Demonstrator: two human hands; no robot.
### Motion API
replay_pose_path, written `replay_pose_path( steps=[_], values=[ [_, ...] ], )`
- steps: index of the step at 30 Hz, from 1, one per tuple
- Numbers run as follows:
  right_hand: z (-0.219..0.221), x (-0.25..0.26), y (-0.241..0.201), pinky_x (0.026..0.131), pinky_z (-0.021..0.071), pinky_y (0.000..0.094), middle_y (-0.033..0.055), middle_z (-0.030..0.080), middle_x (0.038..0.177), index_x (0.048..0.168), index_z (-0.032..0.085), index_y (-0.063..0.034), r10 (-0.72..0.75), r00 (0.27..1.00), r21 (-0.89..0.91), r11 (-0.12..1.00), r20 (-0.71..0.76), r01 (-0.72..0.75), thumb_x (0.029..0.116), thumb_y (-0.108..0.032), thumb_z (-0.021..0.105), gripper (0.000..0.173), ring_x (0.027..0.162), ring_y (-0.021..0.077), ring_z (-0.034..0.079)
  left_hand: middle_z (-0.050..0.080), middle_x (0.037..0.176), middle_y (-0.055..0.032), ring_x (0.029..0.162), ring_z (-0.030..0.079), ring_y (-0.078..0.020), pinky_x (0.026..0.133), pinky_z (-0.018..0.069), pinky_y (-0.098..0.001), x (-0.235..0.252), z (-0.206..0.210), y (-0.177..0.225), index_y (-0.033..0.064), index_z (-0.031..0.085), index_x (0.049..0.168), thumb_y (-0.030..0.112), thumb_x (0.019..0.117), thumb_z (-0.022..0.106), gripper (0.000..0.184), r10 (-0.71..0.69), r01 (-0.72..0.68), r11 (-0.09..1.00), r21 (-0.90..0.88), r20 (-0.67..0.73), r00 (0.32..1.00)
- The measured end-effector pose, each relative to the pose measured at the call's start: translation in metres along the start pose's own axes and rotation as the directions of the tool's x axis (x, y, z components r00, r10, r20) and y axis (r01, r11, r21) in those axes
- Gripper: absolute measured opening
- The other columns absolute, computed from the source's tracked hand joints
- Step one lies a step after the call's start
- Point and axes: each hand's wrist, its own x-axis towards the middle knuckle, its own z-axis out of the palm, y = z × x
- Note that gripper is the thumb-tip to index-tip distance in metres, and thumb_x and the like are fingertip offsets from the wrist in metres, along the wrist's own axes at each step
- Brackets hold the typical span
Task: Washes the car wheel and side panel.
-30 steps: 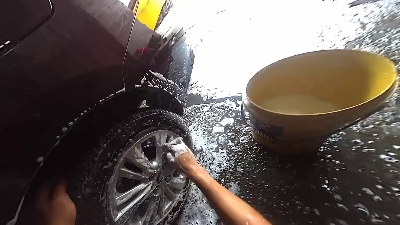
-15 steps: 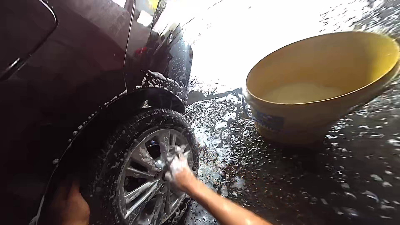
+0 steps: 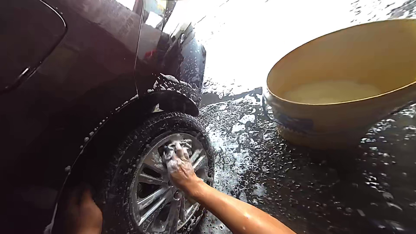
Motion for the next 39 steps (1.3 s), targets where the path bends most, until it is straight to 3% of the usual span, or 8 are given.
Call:
replay_pose_path(
  steps=[3,8,13,18,22,27,30,39],
  values=[
    [0.026,-0.015,0.011,0.121,0.0327,0.0574,0.031,0.045,0.152,0.124,0.068,0.0032,-0.034,0.995,0.063,0.997,-0.095,0.04,0.0953,-0.012,0.059,0.034,0.147,0.0466,0.036,0.067,0.12,-0.0208,0.115,0.063,-0.0205,0.104,0.0491,-0.0376,0.001,-0.002,-0.002,-0.0075,0.065,0.12,0.022,0.106,0.047,0.038,0.024,-0.024,1.0,0.01,0.008,1.0],
    [0.017,-0.058,-0.009,0.1,0.0543,0.0486,0.0149,0.074,0.105,0.098,0.077,-0.0033,0.259,0.965,0.283,0.928,-0.026,-0.242,0.0911,-0.01,0.062,0.017,0.114,0.0337,0.067,0.068,0.119,-0.0189,0.114,0.064,-0.0198,0.104,0.0498,-0.0387,0.0,0.0,-0.001,-0.0052,0.067,0.119,0.023,0.1058,0.048,0.037,0.012,-0.012,1.0,0.023,0.002,1.0],
    [-0.003,-0.024,-0.004,0.094,0.0529,0.053,0.0166,0.069,0.11,0.116,0.069,-0.0062,0.322,0.845,0.737,0.418,0.427,-0.531,0.1012,-0.039,0.054,0.039,0.106,0.0293,0.066,0.067,0.121,-0.0216,0.117,0.063,-0.0233,0.106,0.0476,-0.0406,0.001,0.0,0.005,-0.0061,0.066,0.12,0.024,0.1061,0.047,0.038,0.013,-0.012,0.998,0.063,-0.014,1.0],
    [-0.042,-0.002,-0.031,0.099,0.0516,0.0555,0.0202,0.061,0.129,0.129,0.066,-0.0084,0.228,0.854,0.604,0.624,0.467,-0.496,0.1,-0.035,0.055,0.041,0.118,0.0338,0.062,0.065,0.125,-0.025,0.12,0.062,-0.026,0.109,0.0465,-0.0406,0.001,-0.002,0.004,-0.0098,0.063,0.124,0.019,0.1064,0.046,0.038,0.031,-0.032,0.998,0.056,0.019,0.999],
    [-0.075,0.032,-0.077,0.091,0.0537,0.0567,0.0217,0.061,0.126,0.13,0.063,-0.0084,0.327,0.896,0.765,0.478,0.3,-0.431,0.0996,-0.032,0.059,0.039,0.112,0.0346,0.063,0.066,0.124,-0.024,0.119,0.062,-0.0248,0.108,0.047,-0.0401,0.0,0.0,0.004,-0.0094,0.063,0.123,0.022,0.1065,0.046,0.04,0.01,-0.01,0.999,0.05,-0.002,1.0],
    [-0.02,-0.033,-0.107,0.105,0.0529,0.0434,0.0232,0.059,0.137,0.132,0.066,-0.0039,0.499,0.865,0.681,0.619,0.043,-0.391,0.0953,-0.025,0.063,0.043,0.125,0.032,0.061,0.065,0.127,-0.0229,0.122,0.061,-0.0228,0.109,0.0468,-0.0383,0.002,0.0,0.001,-0.0084,0.063,0.125,0.023,0.1065,0.047,0.04,0.0,0.0,1.0,-0.003,0.008,1.0],
    [-0.014,-0.039,-0.106,0.103,0.0541,0.0418,0.0175,0.071,0.12,0.125,0.069,-0.0006,0.413,0.909,0.674,0.688,-0.059,-0.269,0.0945,-0.02,0.064,0.036,0.114,0.0277,0.068,0.066,0.122,-0.0226,0.116,0.063,-0.0213,0.105,0.0484,-0.0378,0.001,-0.001,-0.003,-0.0101,0.063,0.121,0.02,0.1049,0.048,0.037,0.009,-0.009,1.0,-0.028,-0.005,1.0],
    [-0.055,0.035,-0.036,0.088,0.0495,0.0647,0.0192,0.066,0.117,0.121,0.067,-0.0093,0.472,0.88,0.486,0.782,-0.052,-0.391,0.0971,-0.031,0.064,0.033,0.114,0.0429,0.059,0.067,0.117,-0.0177,0.111,0.064,-0.016,0.102,0.0504,-0.0343,-0.001,0.001,0.002,-0.0069,0.065,0.119,0.02,0.1046,0.048,0.035,-0.015,0.015,0.997,-0.08,-0.01,1.0]
  ],
)
